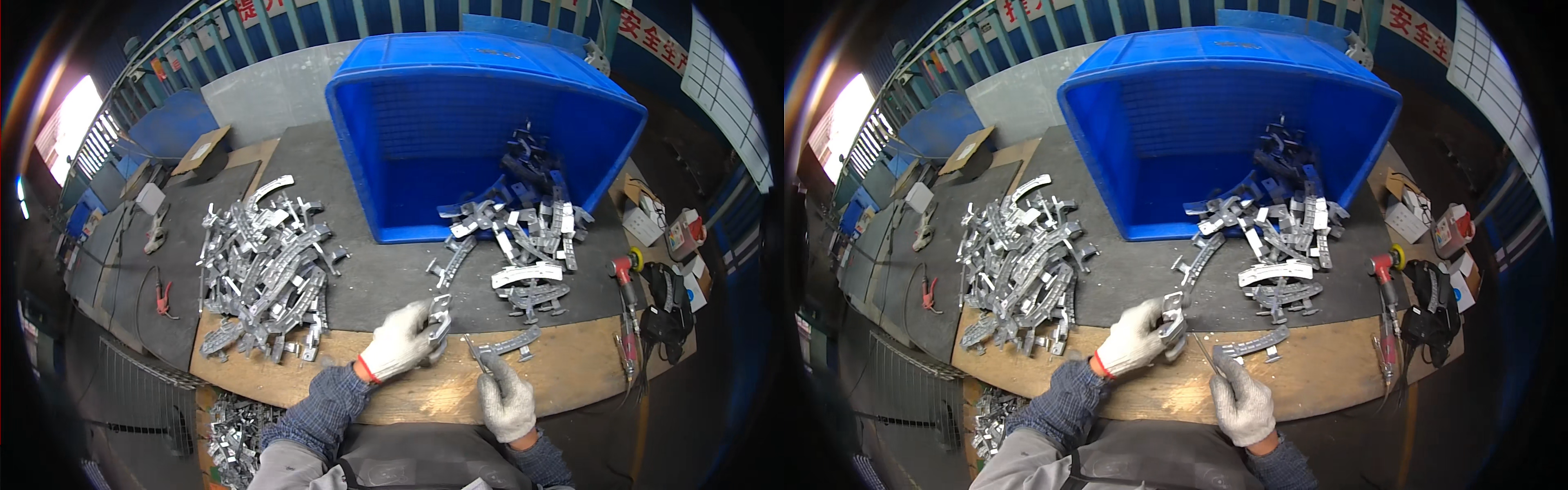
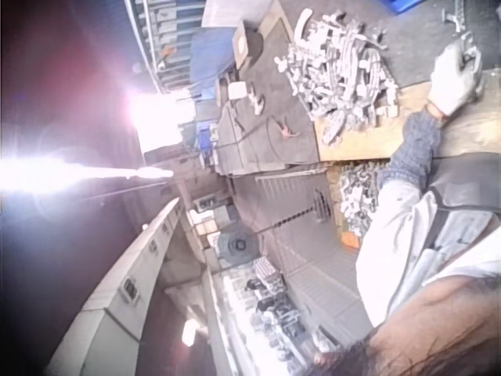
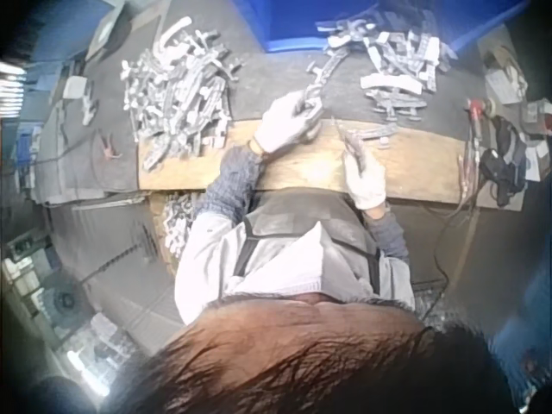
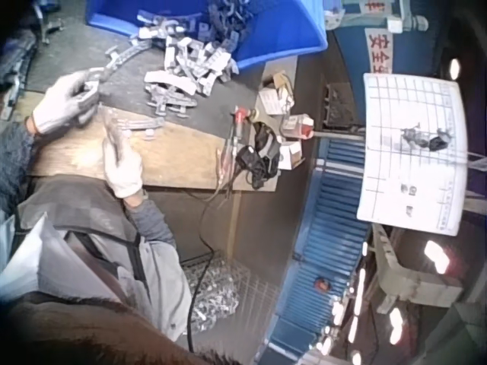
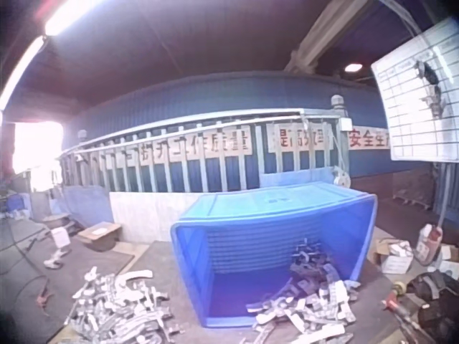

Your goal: The person takes metal parts from a blue container, scrapes each piece using a small metal tool, and stacks them into a pile on the table.

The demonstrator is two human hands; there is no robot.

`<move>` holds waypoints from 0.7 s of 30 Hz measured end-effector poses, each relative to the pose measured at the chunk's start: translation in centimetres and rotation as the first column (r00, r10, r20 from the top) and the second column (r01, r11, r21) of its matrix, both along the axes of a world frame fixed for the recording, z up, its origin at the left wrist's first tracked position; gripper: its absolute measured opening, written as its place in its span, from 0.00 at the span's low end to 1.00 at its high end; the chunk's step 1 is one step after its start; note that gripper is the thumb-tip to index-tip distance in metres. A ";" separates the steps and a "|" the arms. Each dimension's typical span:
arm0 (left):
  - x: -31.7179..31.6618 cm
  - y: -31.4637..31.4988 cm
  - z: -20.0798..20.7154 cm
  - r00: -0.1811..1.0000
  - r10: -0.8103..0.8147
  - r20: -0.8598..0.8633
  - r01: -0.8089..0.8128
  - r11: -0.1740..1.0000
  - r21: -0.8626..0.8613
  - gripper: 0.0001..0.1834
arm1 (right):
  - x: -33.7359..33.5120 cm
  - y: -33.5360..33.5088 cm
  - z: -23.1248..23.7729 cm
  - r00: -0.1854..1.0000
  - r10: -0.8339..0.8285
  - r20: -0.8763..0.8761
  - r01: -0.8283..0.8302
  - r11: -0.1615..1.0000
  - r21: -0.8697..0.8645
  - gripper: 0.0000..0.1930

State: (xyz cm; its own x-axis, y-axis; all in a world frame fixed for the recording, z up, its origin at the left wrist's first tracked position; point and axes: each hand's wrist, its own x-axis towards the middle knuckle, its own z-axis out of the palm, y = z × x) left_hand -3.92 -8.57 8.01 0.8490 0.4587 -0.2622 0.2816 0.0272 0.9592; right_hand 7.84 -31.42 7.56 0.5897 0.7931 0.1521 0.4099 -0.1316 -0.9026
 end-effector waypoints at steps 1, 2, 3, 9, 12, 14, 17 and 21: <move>-0.8 -0.2 -0.5 1.000 0.010 -0.005 -0.010 1.000 0.004 0.18 | 0.3 0.8 0.7 1.000 0.010 -0.005 -0.010 1.000 0.004 0.17; -1.7 -0.6 -1.0 0.996 0.052 0.070 -0.046 0.995 -0.085 0.17 | 0.7 1.4 1.4 0.982 0.095 0.162 -0.096 0.995 -0.002 0.18; -2.3 -0.9 -1.6 0.985 0.092 0.147 -0.065 0.982 -0.177 0.17 | 0.9 1.9 1.8 0.930 0.167 0.328 -0.168 0.985 -0.024 0.18; -3.7 -2.8 -2.0 0.969 0.141 0.202 -0.126 0.988 -0.083 0.32 | 0.5 3.7 1.5 0.869 0.219 0.444 -0.242 0.970 -0.006 0.18; -3.8 -3.2 -1.8 0.964 0.135 0.230 -0.142 0.990 0.014 0.30 | 0.3 3.4 2.0 0.883 0.232 0.407 -0.220 0.972 -0.078 0.19; -4.1 -2.9 -1.5 0.998 0.051 0.032 -0.055 0.988 0.142 0.27 | 0.4 3.1 2.1 0.898 0.235 0.372 -0.196 0.971 -0.140 0.19; -4.4 -3.3 -0.7 0.995 0.040 -0.095 -0.014 0.965 0.263 0.32 | 0.6 2.5 1.7 0.864 0.242 0.441 -0.225 0.970 -0.091 0.20; -4.0 -3.8 -1.4 0.989 -0.076 0.127 -0.063 0.557 0.828 0.34 | 0.6 2.2 0.9 0.958 0.264 0.115 -0.267 0.964 0.013 0.22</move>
State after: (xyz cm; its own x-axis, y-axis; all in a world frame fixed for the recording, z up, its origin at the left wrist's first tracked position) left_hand -7.89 -12.36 6.65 0.8458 0.4077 0.3442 0.1485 -0.7994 0.5821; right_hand 8.44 -29.19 8.45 0.3369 0.9132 0.2291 0.5249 0.0199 -0.8509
